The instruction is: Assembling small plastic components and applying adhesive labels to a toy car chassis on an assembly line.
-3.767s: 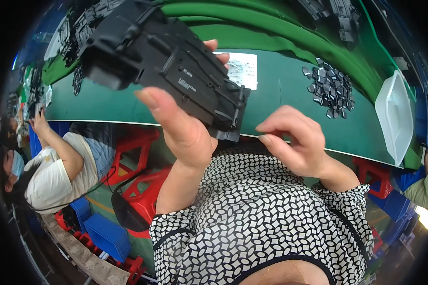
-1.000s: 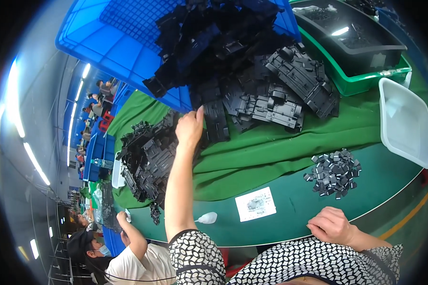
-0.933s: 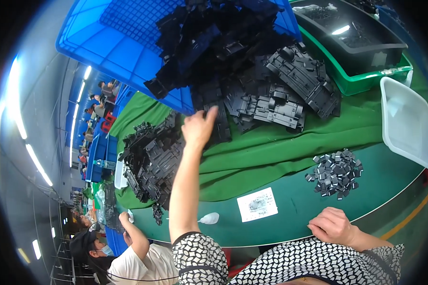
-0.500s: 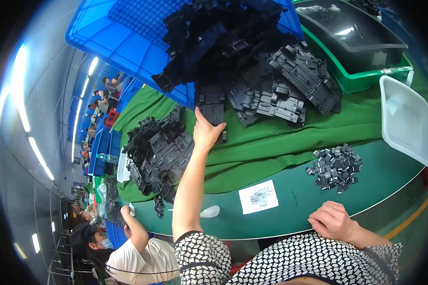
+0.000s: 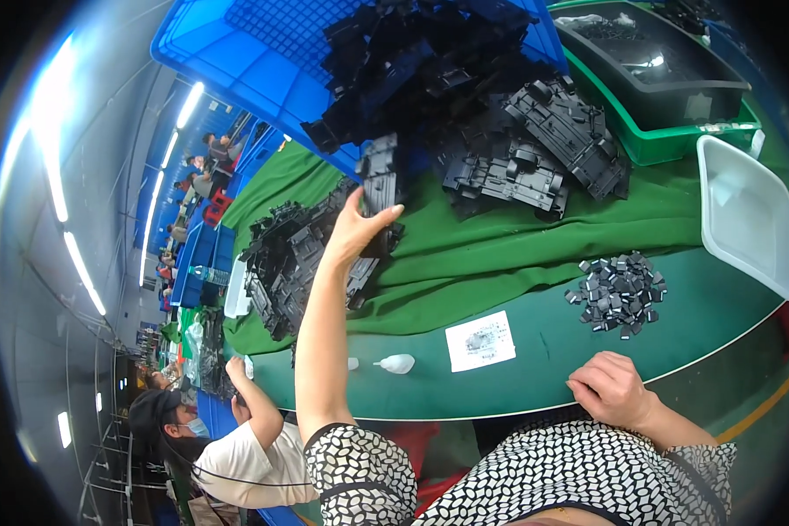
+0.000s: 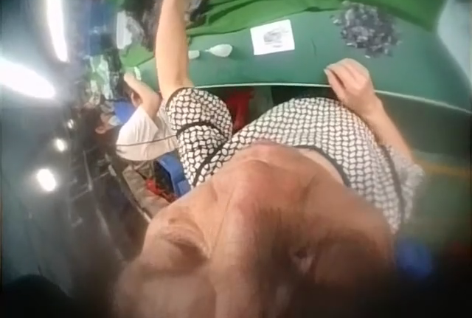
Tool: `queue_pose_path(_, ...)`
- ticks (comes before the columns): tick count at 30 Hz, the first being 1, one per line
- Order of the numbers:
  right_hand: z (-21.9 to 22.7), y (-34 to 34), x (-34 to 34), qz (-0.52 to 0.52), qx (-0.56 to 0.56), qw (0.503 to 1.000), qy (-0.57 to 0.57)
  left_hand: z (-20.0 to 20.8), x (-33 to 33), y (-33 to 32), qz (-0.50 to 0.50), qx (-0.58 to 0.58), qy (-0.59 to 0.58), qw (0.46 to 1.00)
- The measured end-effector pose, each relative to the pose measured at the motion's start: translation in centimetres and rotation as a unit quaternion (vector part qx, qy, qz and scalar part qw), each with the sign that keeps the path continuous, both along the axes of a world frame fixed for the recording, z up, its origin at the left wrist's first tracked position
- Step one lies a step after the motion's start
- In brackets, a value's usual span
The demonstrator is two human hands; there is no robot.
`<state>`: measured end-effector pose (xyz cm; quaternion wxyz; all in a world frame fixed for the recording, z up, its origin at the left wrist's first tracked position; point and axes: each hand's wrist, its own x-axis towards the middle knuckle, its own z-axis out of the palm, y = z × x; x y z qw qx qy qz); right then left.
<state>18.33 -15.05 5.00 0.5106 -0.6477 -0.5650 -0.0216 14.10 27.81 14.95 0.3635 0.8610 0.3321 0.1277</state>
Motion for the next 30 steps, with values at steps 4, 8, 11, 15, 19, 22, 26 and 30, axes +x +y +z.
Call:
queue_pose_path(4, 0.1, -0.6, 0.2, -0.01, 0.009, 0.999, 0.042, 3.1, -2.1, -5.8, -0.125, -0.194, -0.018, 0.973)
queue_pose_path(8, 1.1, -1.1, 0.9, -0.055, -0.033, 0.956, 0.286, 1.8, -6.1, -15.1, -0.278, -0.536, -0.121, 0.788)
queue_pose_path(11, 2.5, 0.7, 2.3, 0.037, 0.069, 0.901, 0.428, -1.3, -7.7, -19.2, -0.319, -0.704, -0.131, 0.621)
queue_pose_path(15, 5.1, 3.8, 3.7, 0.117, 0.038, 0.873, 0.472, -3.4, -10.5, -22.4, -0.245, -0.804, -0.095, 0.533)
queue_pose_path(19, 4.5, 4.5, 3.7, 0.22, -0.032, 0.819, 0.529, -4.9, -11.0, -22.3, -0.253, -0.825, -0.109, 0.493)
queue_pose_path(22, 4.2, 4.0, 2.7, 0.156, -0.012, 0.734, 0.661, -7.2, -12.2, -22.2, -0.248, -0.669, -0.253, 0.653)
queue_pose_path(26, 2.9, 3.6, 1.0, 0.166, 0.028, 0.697, 0.697, -8.1, -11.4, -25.1, -0.077, -0.489, -0.49, 0.718)
queue_pose_path(30, 2.5, 3.9, -1.4, 0.207, 0.031, 0.68, 0.703, -7.1, -8.9, -27.4, -0.014, -0.49, -0.578, 0.652)
